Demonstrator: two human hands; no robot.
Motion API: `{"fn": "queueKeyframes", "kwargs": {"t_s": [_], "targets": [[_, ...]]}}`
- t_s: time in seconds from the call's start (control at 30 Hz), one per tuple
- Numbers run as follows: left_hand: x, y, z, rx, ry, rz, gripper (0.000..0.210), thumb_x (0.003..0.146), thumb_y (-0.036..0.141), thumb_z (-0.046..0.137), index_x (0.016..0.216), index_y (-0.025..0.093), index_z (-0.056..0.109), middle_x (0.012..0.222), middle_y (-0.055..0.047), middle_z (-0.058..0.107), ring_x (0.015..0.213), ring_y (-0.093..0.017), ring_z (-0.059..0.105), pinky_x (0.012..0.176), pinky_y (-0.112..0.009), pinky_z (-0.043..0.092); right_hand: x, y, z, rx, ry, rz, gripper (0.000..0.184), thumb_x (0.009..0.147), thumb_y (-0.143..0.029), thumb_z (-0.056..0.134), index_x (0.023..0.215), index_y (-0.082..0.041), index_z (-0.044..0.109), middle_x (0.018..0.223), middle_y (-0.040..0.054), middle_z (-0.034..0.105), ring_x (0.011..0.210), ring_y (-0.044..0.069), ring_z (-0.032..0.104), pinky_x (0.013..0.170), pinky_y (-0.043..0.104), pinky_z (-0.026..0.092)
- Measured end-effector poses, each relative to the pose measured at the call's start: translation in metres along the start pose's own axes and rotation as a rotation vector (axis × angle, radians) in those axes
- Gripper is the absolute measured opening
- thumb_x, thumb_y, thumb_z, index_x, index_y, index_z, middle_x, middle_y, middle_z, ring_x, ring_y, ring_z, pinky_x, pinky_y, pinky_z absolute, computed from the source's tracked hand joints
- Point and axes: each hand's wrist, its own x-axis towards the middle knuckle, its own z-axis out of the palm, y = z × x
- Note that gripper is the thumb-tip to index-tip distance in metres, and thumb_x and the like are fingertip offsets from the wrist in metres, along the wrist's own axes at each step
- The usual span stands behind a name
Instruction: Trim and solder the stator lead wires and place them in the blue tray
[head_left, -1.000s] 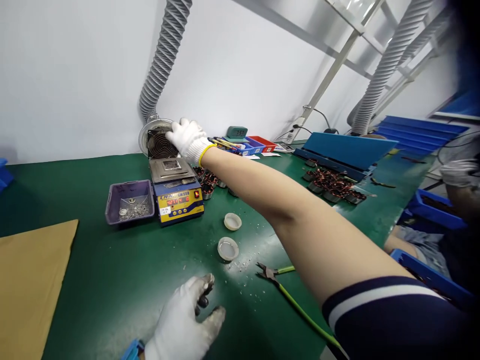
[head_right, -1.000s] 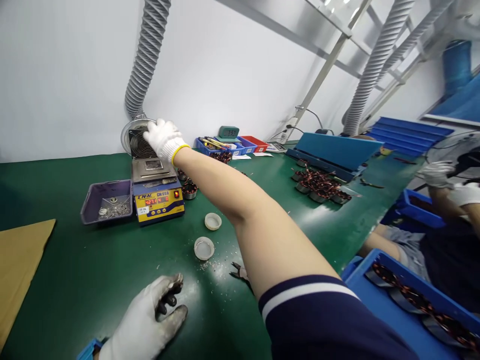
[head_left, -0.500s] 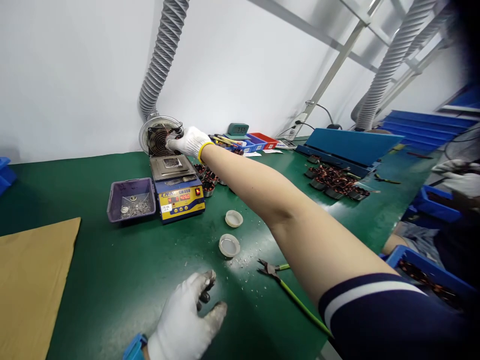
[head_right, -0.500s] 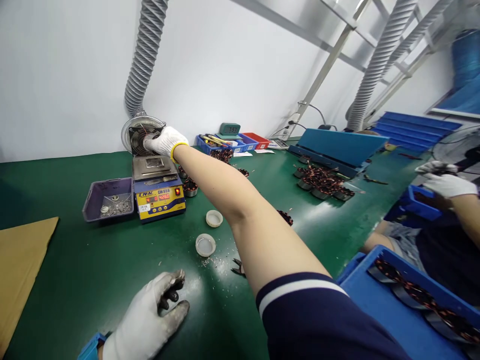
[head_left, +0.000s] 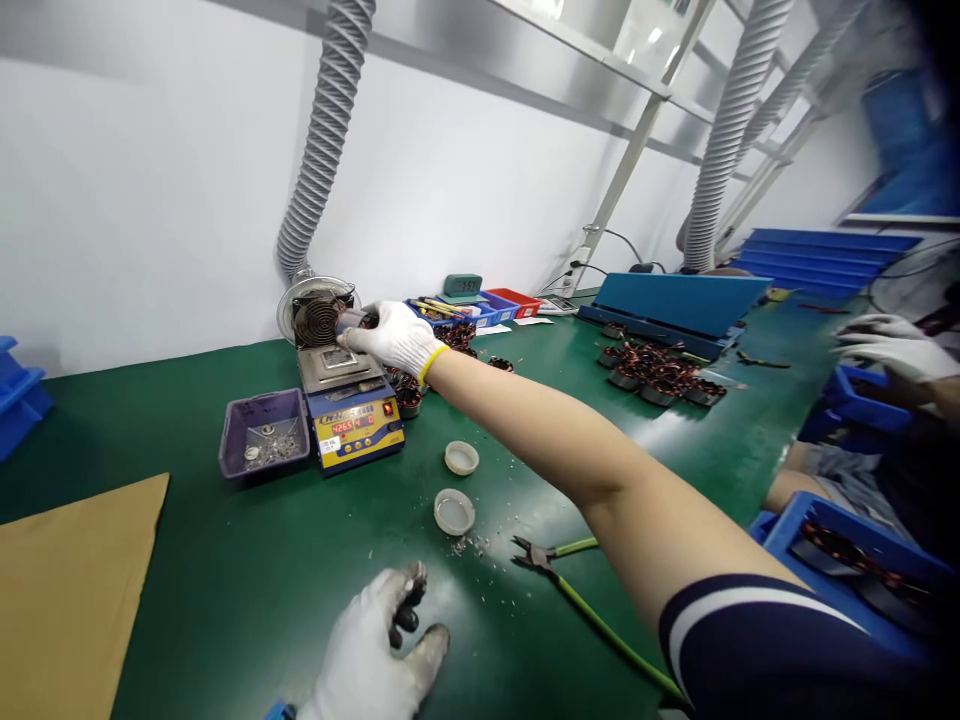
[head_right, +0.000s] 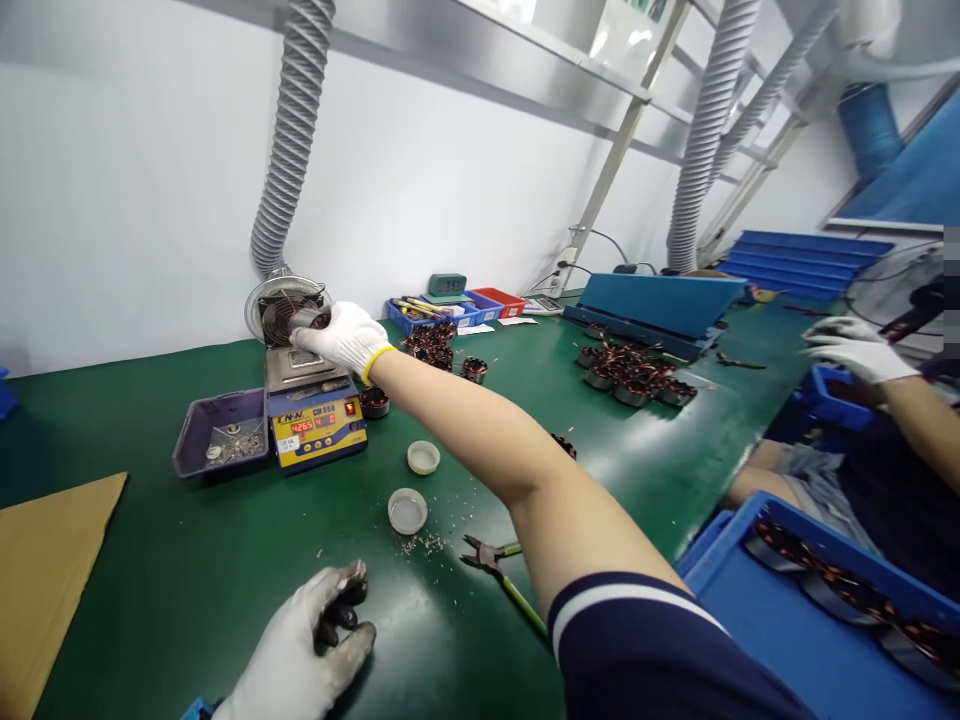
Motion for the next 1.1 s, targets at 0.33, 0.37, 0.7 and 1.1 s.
{"fn": "queueKeyframes", "kwargs": {"t_s": [0.33, 0.37, 0.7, 1.1], "targets": [[-0.005, 0.001, -0.001, 0.039, 0.072, 0.062, 0.042, 0.078, 0.034, 0.054, 0.115, 0.015, 0.059, 0.111, -0.012, 0.064, 0.102, -0.026, 0.061, 0.094, -0.041, 0.047, -0.163, 0.021, -0.042, -0.639, 0.048, -0.414, 0.061, 0.068, -0.042, 0.069, 0.122, -0.019, 0.052, 0.116, 0.0092, 0.058, 0.095, 0.026, 0.055, 0.067, 0.034, 0.048], [-0.005, 0.0, -0.001, 0.038, 0.075, 0.063, 0.042, 0.078, 0.035, 0.055, 0.115, 0.016, 0.059, 0.113, -0.011, 0.064, 0.104, -0.026, 0.06, 0.096, -0.042, 0.047, -0.174, 0.024, -0.044, -0.681, 0.027, -0.412, 0.059, 0.07, -0.041, 0.068, 0.122, -0.019, 0.052, 0.116, 0.009, 0.058, 0.093, 0.026, 0.055, 0.065, 0.033, 0.047], [-0.004, -0.005, -0.005, 0.042, 0.096, 0.015, 0.05, 0.077, 0.046, 0.058, 0.116, 0.016, 0.06, 0.12, -0.011, 0.063, 0.111, -0.028, 0.058, 0.1, -0.045, 0.045, -0.232, 0.05, -0.056, -0.74, -0.032, -0.374, 0.046, 0.079, -0.035, 0.059, 0.121, -0.02, 0.052, 0.119, 0.0096, 0.058, 0.088, 0.025, 0.055, 0.06, 0.033, 0.042], [-0.003, -0.021, -0.009, 0.067, 0.159, -0.116, 0.049, 0.072, 0.054, 0.065, 0.111, 0.024, 0.064, 0.119, -0.005, 0.066, 0.114, -0.033, 0.057, 0.098, -0.047, 0.049, -0.258, 0.099, -0.06, 1.114, -0.107, 0.389, 0.075, 0.059, -0.037, 0.075, 0.125, -0.018, 0.045, 0.093, 0.0029, 0.061, 0.076, 0.015, 0.059, 0.063, 0.025, 0.047]]}}
